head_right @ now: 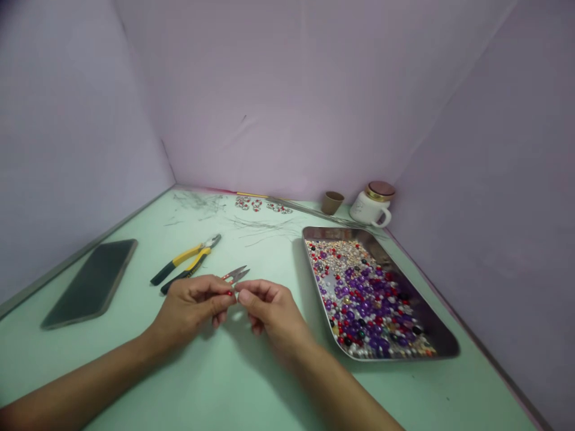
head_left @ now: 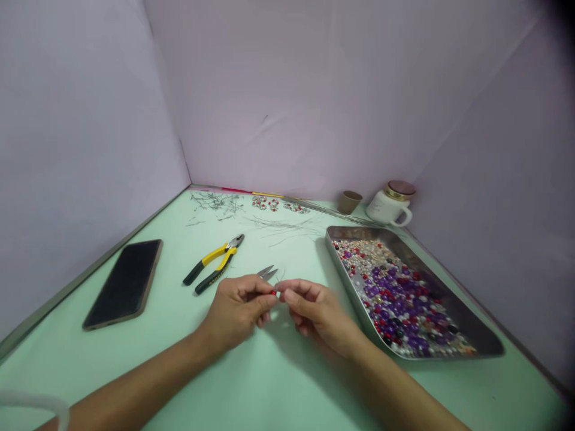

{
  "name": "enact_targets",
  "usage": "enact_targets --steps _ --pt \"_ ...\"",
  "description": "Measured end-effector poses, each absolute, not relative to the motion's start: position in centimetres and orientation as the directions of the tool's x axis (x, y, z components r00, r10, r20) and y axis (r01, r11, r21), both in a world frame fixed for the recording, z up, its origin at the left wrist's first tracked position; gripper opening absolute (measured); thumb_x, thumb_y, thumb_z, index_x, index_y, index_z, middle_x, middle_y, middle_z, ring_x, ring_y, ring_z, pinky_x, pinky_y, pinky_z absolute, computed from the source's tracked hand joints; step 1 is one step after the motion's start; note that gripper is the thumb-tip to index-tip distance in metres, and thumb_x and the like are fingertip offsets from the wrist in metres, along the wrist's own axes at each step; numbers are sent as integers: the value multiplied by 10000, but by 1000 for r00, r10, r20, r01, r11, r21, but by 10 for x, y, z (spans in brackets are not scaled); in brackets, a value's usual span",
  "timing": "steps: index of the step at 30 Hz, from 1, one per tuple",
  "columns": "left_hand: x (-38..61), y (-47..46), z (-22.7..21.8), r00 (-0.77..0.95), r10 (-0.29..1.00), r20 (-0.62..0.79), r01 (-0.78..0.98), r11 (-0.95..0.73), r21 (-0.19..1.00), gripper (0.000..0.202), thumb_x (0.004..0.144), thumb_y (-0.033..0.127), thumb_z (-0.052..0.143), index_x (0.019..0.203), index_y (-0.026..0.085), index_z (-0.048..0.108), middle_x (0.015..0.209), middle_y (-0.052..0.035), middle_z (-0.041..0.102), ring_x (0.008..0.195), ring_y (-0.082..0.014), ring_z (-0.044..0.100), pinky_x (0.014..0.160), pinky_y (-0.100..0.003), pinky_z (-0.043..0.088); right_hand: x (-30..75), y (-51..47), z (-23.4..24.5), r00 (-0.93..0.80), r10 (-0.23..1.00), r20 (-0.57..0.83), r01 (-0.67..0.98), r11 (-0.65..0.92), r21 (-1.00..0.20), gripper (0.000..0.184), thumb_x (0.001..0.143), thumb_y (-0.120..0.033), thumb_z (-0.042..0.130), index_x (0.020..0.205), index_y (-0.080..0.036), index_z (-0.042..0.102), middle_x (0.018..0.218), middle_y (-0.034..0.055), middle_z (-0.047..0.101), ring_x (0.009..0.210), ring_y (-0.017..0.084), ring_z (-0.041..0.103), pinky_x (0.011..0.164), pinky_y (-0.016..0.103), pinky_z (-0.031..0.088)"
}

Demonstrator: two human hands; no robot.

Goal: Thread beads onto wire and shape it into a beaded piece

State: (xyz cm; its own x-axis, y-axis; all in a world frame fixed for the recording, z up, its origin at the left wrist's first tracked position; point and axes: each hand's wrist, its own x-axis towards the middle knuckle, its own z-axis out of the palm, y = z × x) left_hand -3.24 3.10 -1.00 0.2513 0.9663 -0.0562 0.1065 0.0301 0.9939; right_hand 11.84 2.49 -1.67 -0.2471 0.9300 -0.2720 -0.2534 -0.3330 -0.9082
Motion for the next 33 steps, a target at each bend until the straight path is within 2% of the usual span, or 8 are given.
enact_targets --steps 4,7,13,17,23,26,33 --pt "-29 28 -16 296 951 -90 42 81 996 130 667 247 588 637 125 557 453 20 533 407 -88 478 438 -215 399 114 22 -23 -297 920 -255 -439 -369 -819 291 574 -314 721 786 -143 619 458 -72 397 384 21 245 342 155 184" --pt "-27 24 -19 310 946 -90 30 85 996 125 670 244 583 647 125 553 464 19 538 417 -86 478 447 -215 400 110 20 -26 -266 934 -238 -501 -345 -794 271 563 -316 728 727 -143 599 465 -75 390 385 18 239 343 154 174" --pt "-20 12 -14 227 968 -108 175 69 982 133 666 241 558 587 139 525 404 43 491 354 -66 411 375 -187 324 103 17 -33 -36 990 -139 -431 -141 -891 260 547 -322 725 643 -143 562 445 -76 423 352 24 280 334 169 204" --pt "-18 7 -13 186 978 -91 206 52 977 162 659 265 563 561 147 511 371 58 463 321 -58 365 348 -178 283 96 12 -38 71 992 -107 -446 -65 -893 272 553 -335 713 610 -145 528 481 -64 468 352 27 303 342 176 213" --pt "-25 8 -8 343 938 -40 146 -11 989 291 718 364 533 578 110 553 472 4 544 354 -41 350 365 -173 234 91 5 -37 -77 994 -78 -505 -107 -856 248 589 -326 689 634 -154 516 452 -59 472 385 53 373 391 182 257" --pt "-30 9 -4 395 917 -62 148 4 989 290 714 352 543 579 97 571 514 -17 571 368 -37 326 371 -180 216 92 3 -35 -141 988 -55 -499 -119 -858 237 612 -329 670 638 -155 512 439 -55 480 384 61 404 394 184 255" --pt "-31 8 0 341 940 -30 256 -62 965 195 688 245 543 552 116 596 504 -2 578 415 -60 383 415 -189 260 91 4 -35 -127 991 -33 -528 -95 -844 229 596 -324 673 674 -144 554 482 -48 497 390 59 413 383 186 278"
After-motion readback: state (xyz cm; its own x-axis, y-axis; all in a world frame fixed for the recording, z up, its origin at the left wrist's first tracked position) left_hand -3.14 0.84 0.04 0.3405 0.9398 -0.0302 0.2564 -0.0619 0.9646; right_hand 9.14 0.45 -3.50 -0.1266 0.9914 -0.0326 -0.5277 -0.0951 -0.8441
